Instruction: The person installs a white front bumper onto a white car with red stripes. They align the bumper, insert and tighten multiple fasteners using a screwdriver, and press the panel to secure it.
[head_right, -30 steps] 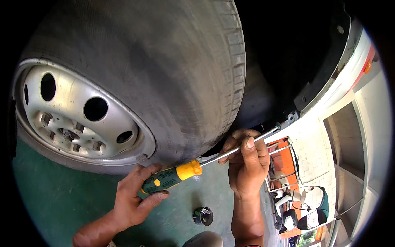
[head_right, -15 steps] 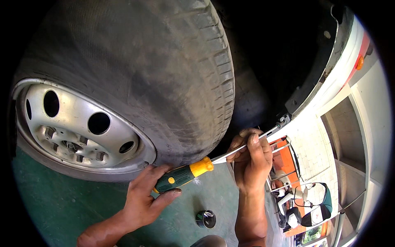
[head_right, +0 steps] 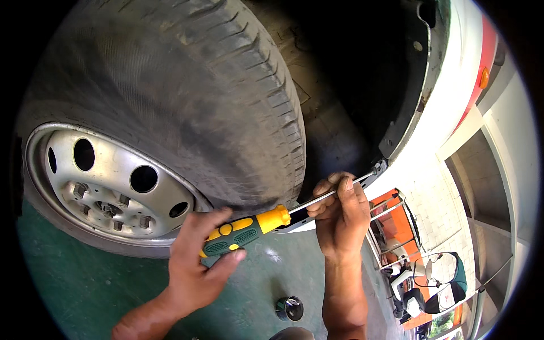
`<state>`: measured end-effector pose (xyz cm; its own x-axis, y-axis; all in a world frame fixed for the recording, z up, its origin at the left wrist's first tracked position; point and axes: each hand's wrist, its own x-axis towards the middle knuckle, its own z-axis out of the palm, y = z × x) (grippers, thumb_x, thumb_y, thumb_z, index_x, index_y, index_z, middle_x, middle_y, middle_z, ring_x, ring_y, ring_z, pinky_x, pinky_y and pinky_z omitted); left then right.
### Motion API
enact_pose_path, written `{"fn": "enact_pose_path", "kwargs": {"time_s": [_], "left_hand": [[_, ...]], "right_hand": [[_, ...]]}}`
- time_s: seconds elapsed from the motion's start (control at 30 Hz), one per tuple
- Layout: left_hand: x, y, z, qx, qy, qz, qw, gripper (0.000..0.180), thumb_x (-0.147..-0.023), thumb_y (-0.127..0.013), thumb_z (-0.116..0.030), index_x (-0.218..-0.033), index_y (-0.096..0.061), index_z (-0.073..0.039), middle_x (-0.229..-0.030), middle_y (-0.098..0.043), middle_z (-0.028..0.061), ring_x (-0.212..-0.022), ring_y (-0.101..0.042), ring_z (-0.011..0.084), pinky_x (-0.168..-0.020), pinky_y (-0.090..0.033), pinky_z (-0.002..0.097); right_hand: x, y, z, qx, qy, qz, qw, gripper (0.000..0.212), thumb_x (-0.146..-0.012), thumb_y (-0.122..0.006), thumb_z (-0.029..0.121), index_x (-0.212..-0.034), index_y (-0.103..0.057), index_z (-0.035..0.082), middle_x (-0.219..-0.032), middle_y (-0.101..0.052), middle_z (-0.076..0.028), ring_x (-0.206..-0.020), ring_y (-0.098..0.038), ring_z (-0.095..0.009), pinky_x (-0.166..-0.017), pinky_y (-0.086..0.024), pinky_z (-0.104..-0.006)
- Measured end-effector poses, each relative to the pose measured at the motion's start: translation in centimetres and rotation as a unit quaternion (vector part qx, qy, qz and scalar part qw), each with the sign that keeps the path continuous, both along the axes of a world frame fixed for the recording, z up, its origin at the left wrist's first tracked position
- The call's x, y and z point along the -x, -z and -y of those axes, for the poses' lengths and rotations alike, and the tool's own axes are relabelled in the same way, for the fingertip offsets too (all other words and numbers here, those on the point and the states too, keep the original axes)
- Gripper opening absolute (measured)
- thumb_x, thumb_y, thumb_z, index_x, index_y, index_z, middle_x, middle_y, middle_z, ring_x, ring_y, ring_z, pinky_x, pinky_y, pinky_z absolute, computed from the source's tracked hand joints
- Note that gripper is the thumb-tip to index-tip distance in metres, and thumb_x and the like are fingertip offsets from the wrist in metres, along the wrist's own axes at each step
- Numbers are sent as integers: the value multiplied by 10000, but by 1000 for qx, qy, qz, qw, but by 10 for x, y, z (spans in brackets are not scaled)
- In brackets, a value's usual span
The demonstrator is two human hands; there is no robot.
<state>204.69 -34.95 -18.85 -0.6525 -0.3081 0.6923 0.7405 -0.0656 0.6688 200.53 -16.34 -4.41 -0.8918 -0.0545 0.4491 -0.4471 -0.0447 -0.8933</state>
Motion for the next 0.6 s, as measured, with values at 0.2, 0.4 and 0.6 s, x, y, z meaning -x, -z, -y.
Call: {"fn": "enact_pose_path", "kwargs": {"time_s": [0.2, 0.4, 0.6], "left_hand": [[-9, -18, 30, -231, 398, 335, 822, 547, -976, -516, -515, -1141, -525, 7, -774, -599, 88, -524, -542, 137, -477, -436, 264], [-13, -23, 19, -195, 192, 74, 959, 313, -912, -673, -106, -1177, -545, 0, -1026, -576, 84, -903, -551, 130, -811, -440, 258], [-8, -27, 36, -173, 327, 166, 914, 407, -950, -640, -295, -1164, -532, 35, -946, -604, 121, -764, -596, 175, -693, -489, 287]], "right_hand": [[9, 4, 0, 31, -41, -19, 999, 287, -1006, -529, 277, -1068, -563, -1, -884, -670, -170, -655, -676, -233, -603, -563, -312], [4, 2, 9, 25, -58, -12, 998, 380, -1007, -526, 299, -1117, -554, -63, -915, -668, -193, -682, -692, -241, -624, -574, -310], [6, 2, 7, 51, -89, 6, 995, 380, -1016, -512, 310, -1083, -565, -61, -884, -670, -184, -667, -684, -228, -621, -567, -316]]}}
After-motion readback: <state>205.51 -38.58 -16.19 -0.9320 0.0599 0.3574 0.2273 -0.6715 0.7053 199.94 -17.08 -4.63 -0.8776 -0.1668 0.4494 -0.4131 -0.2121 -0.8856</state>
